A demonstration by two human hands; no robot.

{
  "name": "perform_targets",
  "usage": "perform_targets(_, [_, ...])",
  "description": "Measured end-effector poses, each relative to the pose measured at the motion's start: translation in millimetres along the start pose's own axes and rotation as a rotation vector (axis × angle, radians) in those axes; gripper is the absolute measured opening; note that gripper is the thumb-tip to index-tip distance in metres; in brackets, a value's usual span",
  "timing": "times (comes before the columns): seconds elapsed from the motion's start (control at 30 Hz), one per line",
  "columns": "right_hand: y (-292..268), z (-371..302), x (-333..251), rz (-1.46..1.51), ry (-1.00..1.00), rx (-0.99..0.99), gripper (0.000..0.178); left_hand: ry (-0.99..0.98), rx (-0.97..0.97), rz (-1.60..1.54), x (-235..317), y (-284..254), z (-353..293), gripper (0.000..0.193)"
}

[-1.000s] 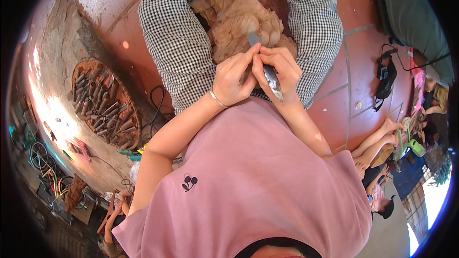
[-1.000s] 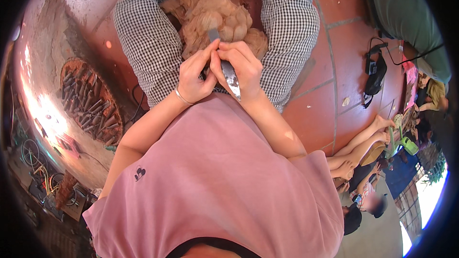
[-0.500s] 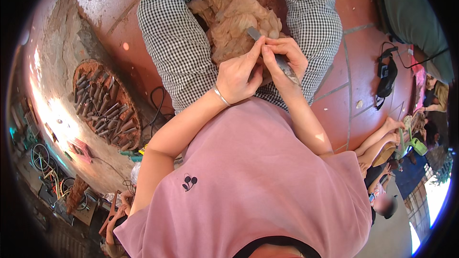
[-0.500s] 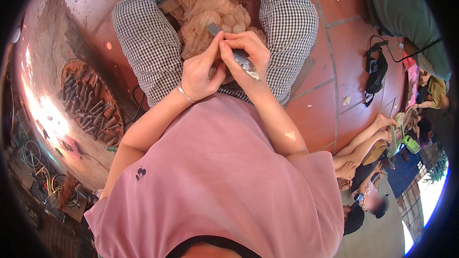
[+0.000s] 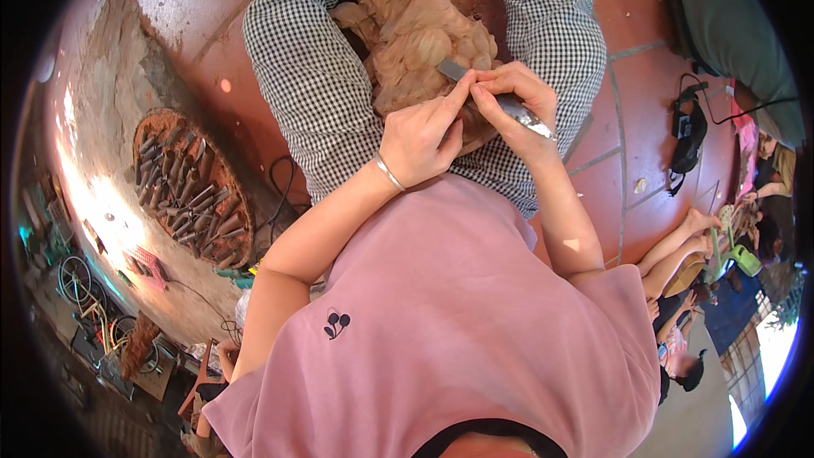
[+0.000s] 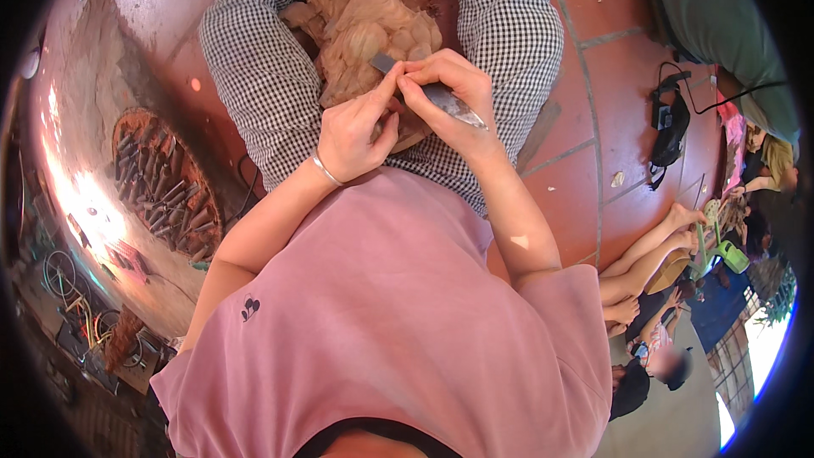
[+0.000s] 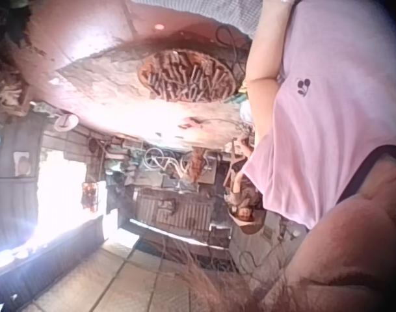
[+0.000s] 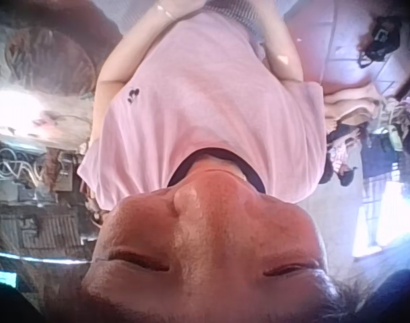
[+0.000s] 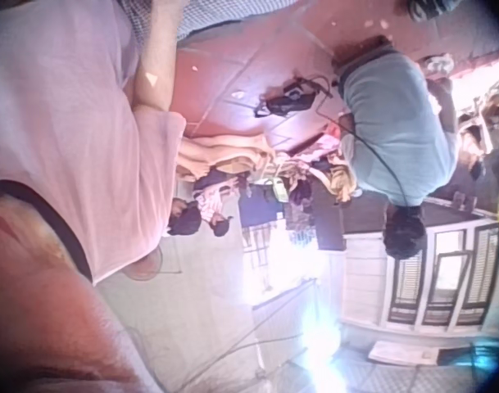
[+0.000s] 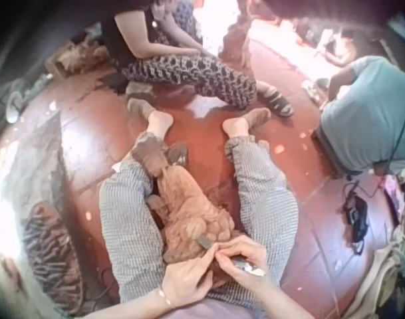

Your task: The person sits on the floor and uses a carving knife to shape a large piece of wood resting on their lap. They repeatedly scrape and carve the surface, occasionally adjusting the wood's position and switching tools from a basket nearby.

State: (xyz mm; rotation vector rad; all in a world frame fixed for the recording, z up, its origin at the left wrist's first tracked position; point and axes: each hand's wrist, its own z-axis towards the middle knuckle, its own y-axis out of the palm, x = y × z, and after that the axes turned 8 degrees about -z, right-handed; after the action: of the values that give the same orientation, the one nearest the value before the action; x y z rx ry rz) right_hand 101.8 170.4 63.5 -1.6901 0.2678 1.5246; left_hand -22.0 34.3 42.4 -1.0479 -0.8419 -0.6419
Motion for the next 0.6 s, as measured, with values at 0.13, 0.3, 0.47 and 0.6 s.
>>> perform_targets(0.13, [4.0,7.6,-2.9,0.004,-0.068,0.040,0.008,-0.057,0.008,-0.022,5.7,-1.4,4.0,0.074])
perform_targets(0.3, [-6.1,7.0,3.5,-0.020,-0.072,-0.051,0.008,-0.017,-0.029,0.002,0.1,-3.4,2.8,0.074])
perform_targets(0.47, [-14.1,21.3,-7.6,-0.058,-0.143,-0.101,0.008,-0.072,-0.008,-0.048,6.0,-4.1,6.6,0.071])
perform_targets(0.6, [-7.8,13.7,1.9,-0.012,-0.086,-0.083,0.008,-0.068,-0.005,-0.021,4.7,-2.0,2.9,0.072])
